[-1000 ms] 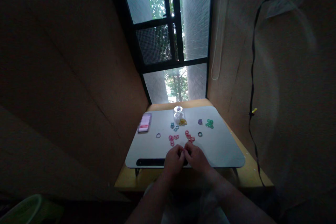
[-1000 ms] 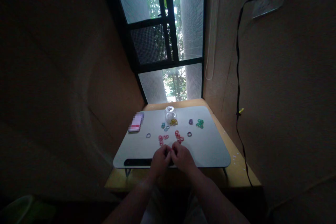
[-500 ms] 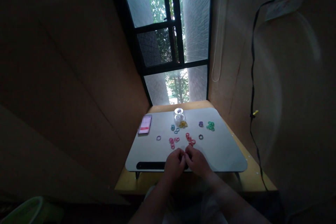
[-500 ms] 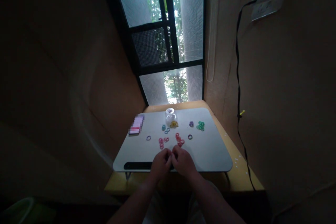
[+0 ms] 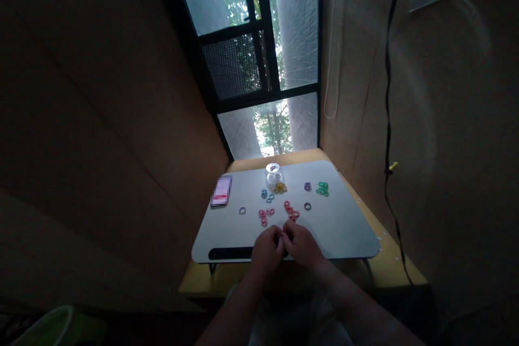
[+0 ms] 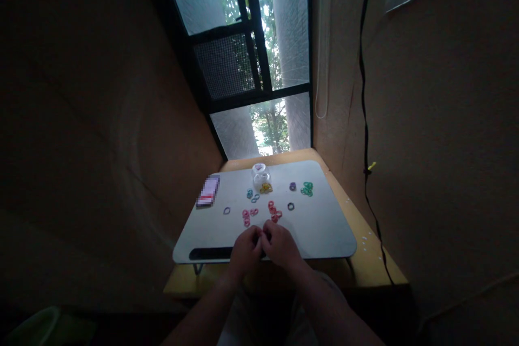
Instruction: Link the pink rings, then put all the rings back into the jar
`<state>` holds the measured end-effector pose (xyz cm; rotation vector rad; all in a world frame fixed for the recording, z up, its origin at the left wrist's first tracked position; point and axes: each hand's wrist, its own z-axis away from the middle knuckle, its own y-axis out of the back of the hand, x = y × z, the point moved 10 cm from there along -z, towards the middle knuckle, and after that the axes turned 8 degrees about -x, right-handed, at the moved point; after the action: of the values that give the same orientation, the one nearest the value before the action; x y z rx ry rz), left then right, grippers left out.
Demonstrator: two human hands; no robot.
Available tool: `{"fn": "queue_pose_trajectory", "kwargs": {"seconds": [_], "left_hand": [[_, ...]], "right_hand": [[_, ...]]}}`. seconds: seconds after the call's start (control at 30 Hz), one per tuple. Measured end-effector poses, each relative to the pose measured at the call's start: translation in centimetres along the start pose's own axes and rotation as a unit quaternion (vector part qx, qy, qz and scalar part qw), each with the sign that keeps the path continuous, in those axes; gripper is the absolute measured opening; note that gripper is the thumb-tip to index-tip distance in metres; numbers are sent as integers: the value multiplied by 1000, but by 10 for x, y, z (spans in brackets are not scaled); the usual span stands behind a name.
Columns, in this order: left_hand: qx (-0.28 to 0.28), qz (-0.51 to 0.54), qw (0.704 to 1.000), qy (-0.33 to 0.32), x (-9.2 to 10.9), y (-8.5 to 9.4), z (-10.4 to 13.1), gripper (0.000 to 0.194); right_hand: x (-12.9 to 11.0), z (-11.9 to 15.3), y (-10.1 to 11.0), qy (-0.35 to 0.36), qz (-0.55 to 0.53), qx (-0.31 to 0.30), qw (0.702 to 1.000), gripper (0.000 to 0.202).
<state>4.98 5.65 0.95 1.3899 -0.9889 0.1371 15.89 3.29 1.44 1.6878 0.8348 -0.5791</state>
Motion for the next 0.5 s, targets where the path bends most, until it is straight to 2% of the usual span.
{"fn": "queue_pose_trajectory", "kwargs": {"seconds": [0.5], "left_hand": [[2,9,1000,-2,2,1,-1,6]], "right_hand": [[2,0,1,-16,-3,3,1000,2]]}}
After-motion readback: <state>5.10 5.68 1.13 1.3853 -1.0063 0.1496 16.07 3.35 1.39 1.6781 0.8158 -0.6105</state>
